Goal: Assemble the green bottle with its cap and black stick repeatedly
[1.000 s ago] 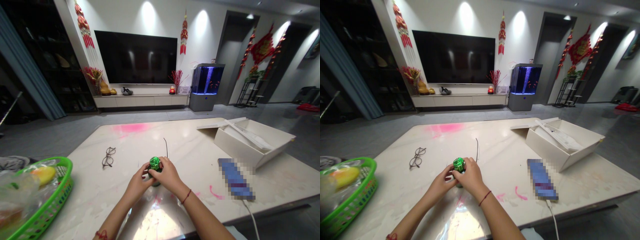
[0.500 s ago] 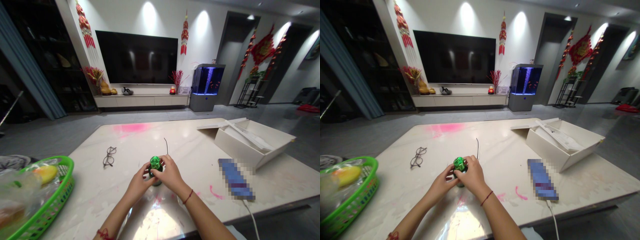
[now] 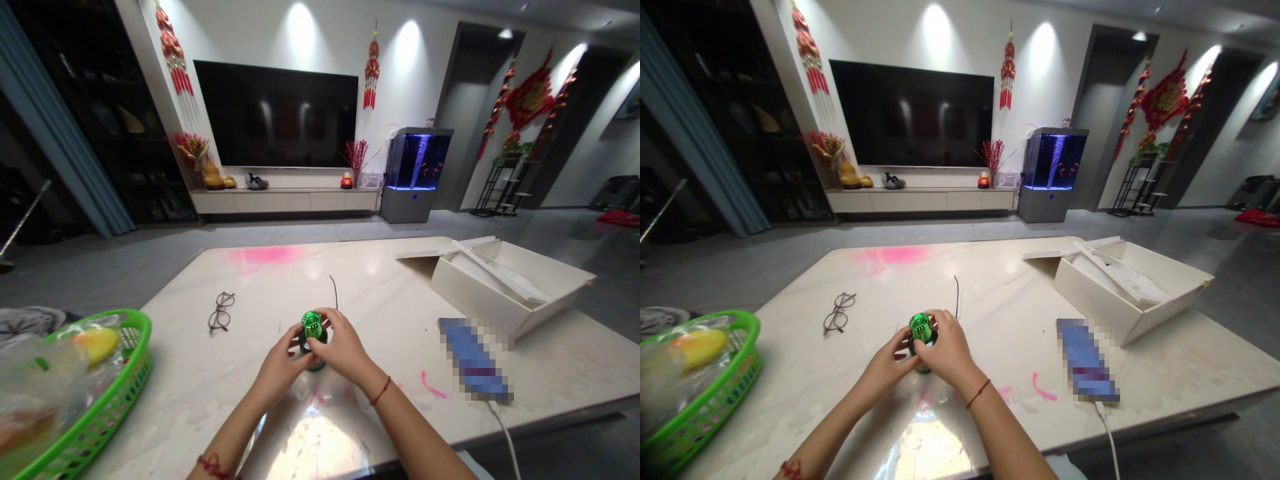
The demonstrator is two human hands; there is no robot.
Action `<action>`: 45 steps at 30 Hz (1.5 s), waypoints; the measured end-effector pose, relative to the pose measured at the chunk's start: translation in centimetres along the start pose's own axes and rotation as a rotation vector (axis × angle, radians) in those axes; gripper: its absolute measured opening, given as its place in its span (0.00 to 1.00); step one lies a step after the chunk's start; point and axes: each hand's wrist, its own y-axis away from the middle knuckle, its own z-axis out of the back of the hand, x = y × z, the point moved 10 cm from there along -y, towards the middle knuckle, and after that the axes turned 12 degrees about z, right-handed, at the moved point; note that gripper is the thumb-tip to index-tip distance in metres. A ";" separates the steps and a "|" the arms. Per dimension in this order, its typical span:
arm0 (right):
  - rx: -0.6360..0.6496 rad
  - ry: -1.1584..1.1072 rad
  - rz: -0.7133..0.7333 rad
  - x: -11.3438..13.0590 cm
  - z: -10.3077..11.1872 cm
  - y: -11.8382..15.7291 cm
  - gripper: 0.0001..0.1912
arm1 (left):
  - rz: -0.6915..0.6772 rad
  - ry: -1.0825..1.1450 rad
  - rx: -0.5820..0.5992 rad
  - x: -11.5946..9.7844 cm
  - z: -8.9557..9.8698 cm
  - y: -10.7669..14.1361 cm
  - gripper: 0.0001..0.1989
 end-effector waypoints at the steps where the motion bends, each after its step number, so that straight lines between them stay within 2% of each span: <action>1: 0.003 -0.004 0.002 0.0 0.0 0.0 0.22 | -0.002 0.003 0.001 0.0 0.0 0.0 0.29; 10: 0.019 -0.028 0.004 0.0 -0.4 0.2 0.27 | -0.003 0.021 -0.021 0.2 0.2 0.0 0.29; 24: -0.023 0.001 -0.102 -0.7 -1.1 0.2 0.30 | 0.003 0.009 -0.023 0.6 0.1 -0.2 0.29; 31: -0.071 -0.073 -0.096 -1.1 -0.9 0.1 0.29 | 0.014 0.009 -0.006 0.1 0.0 0.1 0.31; 45: -0.057 -0.082 -0.058 -1.0 0.1 0.2 0.29 | 0.035 -0.001 -0.015 0.2 0.0 0.1 0.32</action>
